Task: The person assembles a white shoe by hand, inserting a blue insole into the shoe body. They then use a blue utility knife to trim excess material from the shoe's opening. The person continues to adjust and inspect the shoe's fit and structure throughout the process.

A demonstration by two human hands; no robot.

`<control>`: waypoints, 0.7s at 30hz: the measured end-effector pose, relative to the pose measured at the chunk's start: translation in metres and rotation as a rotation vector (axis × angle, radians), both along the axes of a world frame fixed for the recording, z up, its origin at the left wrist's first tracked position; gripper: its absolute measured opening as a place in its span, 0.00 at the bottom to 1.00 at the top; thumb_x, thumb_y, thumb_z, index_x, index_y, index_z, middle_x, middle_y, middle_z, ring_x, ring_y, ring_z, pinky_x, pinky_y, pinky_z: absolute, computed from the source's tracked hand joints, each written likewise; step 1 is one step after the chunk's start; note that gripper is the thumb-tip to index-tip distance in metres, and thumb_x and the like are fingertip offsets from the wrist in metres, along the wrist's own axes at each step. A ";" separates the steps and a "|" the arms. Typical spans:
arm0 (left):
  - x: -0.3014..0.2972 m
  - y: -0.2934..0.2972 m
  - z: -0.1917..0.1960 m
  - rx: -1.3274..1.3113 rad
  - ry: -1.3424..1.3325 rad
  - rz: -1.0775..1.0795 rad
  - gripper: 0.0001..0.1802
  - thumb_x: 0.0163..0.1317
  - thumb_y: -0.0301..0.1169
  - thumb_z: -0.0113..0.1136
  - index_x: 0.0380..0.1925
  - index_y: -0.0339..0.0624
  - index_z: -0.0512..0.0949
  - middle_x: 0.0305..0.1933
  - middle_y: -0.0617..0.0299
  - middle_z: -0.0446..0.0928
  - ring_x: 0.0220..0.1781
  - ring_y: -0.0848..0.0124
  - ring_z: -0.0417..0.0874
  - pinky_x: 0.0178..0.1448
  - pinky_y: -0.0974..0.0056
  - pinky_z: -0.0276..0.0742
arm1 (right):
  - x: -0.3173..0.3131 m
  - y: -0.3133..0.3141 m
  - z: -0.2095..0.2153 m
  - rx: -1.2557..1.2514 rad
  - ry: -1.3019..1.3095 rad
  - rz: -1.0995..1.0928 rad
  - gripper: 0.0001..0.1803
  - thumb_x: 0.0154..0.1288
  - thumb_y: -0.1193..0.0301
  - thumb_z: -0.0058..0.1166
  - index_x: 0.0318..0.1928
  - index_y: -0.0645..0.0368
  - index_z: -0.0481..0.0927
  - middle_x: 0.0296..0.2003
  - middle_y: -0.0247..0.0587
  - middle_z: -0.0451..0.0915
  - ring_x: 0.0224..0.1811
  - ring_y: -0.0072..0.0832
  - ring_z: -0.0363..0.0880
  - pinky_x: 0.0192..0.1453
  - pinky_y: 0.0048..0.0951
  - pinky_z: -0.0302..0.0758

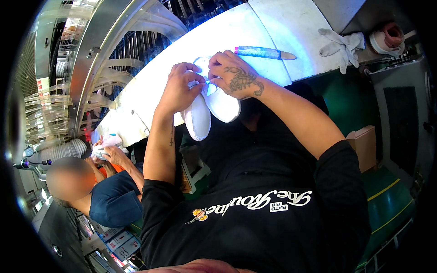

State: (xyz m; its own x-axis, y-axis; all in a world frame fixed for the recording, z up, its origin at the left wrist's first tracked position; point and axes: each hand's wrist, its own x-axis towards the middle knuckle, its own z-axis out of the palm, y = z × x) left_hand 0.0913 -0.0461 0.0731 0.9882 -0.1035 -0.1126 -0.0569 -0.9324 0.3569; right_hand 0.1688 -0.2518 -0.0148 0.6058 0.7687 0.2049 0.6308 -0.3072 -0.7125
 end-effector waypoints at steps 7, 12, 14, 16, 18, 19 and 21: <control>0.001 0.004 -0.006 -0.012 -0.039 -0.018 0.10 0.59 0.26 0.78 0.42 0.43 0.94 0.58 0.53 0.83 0.66 0.51 0.78 0.73 0.48 0.76 | 0.001 0.000 0.005 0.014 0.010 0.009 0.07 0.76 0.65 0.67 0.45 0.53 0.91 0.58 0.36 0.77 0.63 0.35 0.73 0.74 0.39 0.74; -0.001 0.000 -0.006 -0.013 -0.076 0.005 0.09 0.59 0.26 0.77 0.40 0.42 0.93 0.55 0.54 0.83 0.65 0.51 0.78 0.71 0.48 0.77 | 0.003 0.001 0.010 -0.005 0.060 0.011 0.07 0.74 0.65 0.69 0.44 0.54 0.91 0.57 0.36 0.77 0.62 0.34 0.74 0.73 0.38 0.75; -0.002 -0.001 -0.006 -0.003 -0.096 -0.004 0.09 0.58 0.26 0.77 0.40 0.42 0.93 0.54 0.54 0.83 0.65 0.51 0.78 0.70 0.48 0.77 | 0.004 0.001 0.011 -0.007 0.073 0.019 0.08 0.73 0.64 0.70 0.44 0.54 0.91 0.57 0.35 0.77 0.62 0.34 0.74 0.73 0.38 0.75; -0.003 -0.002 -0.007 -0.002 -0.110 -0.012 0.09 0.58 0.26 0.77 0.40 0.42 0.93 0.54 0.55 0.83 0.64 0.51 0.78 0.70 0.47 0.77 | 0.006 0.001 0.009 0.002 0.075 0.027 0.08 0.72 0.64 0.70 0.44 0.54 0.91 0.56 0.35 0.77 0.62 0.34 0.74 0.73 0.38 0.75; -0.004 0.000 -0.008 0.001 -0.119 -0.022 0.09 0.58 0.26 0.77 0.40 0.42 0.93 0.53 0.55 0.82 0.64 0.51 0.78 0.70 0.48 0.77 | 0.006 0.001 0.011 -0.016 0.095 0.027 0.08 0.72 0.64 0.70 0.43 0.54 0.91 0.56 0.35 0.77 0.62 0.34 0.74 0.73 0.38 0.75; -0.004 0.001 -0.009 0.002 -0.125 -0.029 0.09 0.58 0.26 0.77 0.40 0.42 0.93 0.53 0.55 0.82 0.64 0.50 0.78 0.69 0.48 0.77 | 0.007 0.001 0.013 -0.025 0.103 0.026 0.08 0.72 0.64 0.70 0.43 0.54 0.91 0.56 0.35 0.77 0.62 0.34 0.74 0.73 0.38 0.75; -0.003 0.003 -0.009 -0.015 -0.120 -0.029 0.09 0.58 0.26 0.77 0.40 0.42 0.93 0.53 0.55 0.82 0.64 0.51 0.78 0.69 0.48 0.77 | 0.007 0.001 0.012 -0.018 0.113 0.028 0.08 0.72 0.64 0.71 0.43 0.54 0.91 0.56 0.35 0.77 0.62 0.34 0.74 0.73 0.38 0.75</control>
